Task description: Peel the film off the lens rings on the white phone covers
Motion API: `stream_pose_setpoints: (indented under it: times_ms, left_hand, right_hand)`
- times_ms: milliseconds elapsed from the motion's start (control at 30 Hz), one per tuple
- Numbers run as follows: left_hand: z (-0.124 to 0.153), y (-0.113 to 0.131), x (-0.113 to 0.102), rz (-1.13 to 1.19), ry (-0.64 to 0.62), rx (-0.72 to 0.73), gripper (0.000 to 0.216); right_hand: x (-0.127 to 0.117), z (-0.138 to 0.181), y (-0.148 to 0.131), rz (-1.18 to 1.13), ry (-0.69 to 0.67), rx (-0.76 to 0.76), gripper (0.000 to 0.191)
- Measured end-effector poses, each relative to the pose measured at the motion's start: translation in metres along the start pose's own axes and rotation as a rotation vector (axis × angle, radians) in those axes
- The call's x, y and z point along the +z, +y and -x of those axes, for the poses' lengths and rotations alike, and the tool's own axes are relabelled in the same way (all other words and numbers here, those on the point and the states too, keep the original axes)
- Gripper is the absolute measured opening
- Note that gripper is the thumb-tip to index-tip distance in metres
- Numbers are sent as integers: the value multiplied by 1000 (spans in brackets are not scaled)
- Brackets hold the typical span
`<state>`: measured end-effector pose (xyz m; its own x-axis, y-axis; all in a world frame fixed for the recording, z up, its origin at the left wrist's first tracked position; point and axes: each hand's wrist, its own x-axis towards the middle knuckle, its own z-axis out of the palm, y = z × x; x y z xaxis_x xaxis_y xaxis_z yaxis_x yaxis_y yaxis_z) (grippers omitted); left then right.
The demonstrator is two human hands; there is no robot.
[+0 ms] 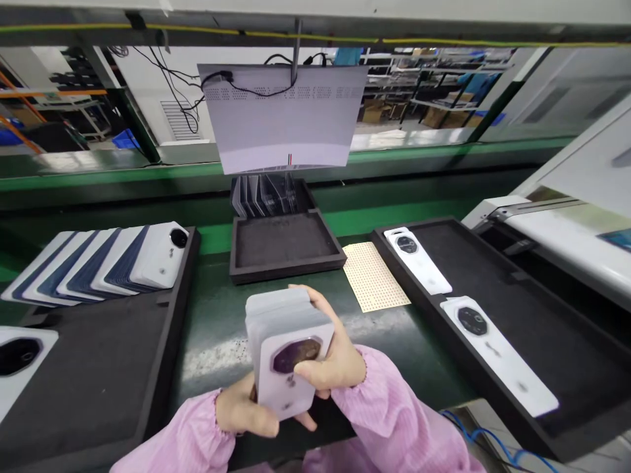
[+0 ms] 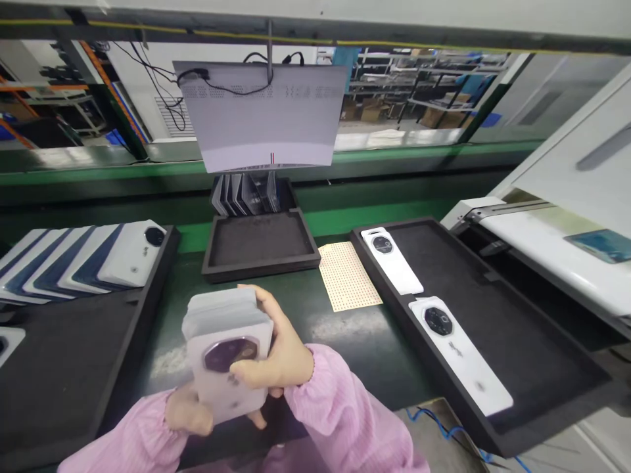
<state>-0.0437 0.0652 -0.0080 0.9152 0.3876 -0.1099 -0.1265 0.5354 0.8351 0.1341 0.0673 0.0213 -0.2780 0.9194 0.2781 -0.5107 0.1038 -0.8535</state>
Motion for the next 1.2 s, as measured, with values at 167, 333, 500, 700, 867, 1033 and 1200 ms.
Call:
stream_pose_setpoints:
  times_ms: [167, 333, 500, 700, 867, 1033, 1200]
  left_hand:
    - [-3, 0, 15, -84, 331, 2, 44]
    - [-4, 3, 20, 4, 460, -22, 49]
    - [-1, 10, 15, 270, 293, -5, 52]
    - [0, 7, 14, 409, 206, 5, 52]
    - [-1, 7, 12, 436, 201, -8, 50]
    - [-1, 10, 12, 394, 180, -38, 49]
    - [-3, 12, 14, 358, 244, -71, 45]
  right_hand:
    - [-13, -9, -4, 29, 42, 66, 81]
    - [-25, -22, 16, -51, 216, 208, 74]
    - [-32, -25, 30, -162, 240, 248, 65]
    - [-38, -23, 32, -135, 224, 268, 70]
    - [-42, -22, 37, -134, 212, 265, 65]
    - [-43, -22, 37, -81, 254, 279, 61]
    - [-44, -23, 40, -128, 328, 333, 47]
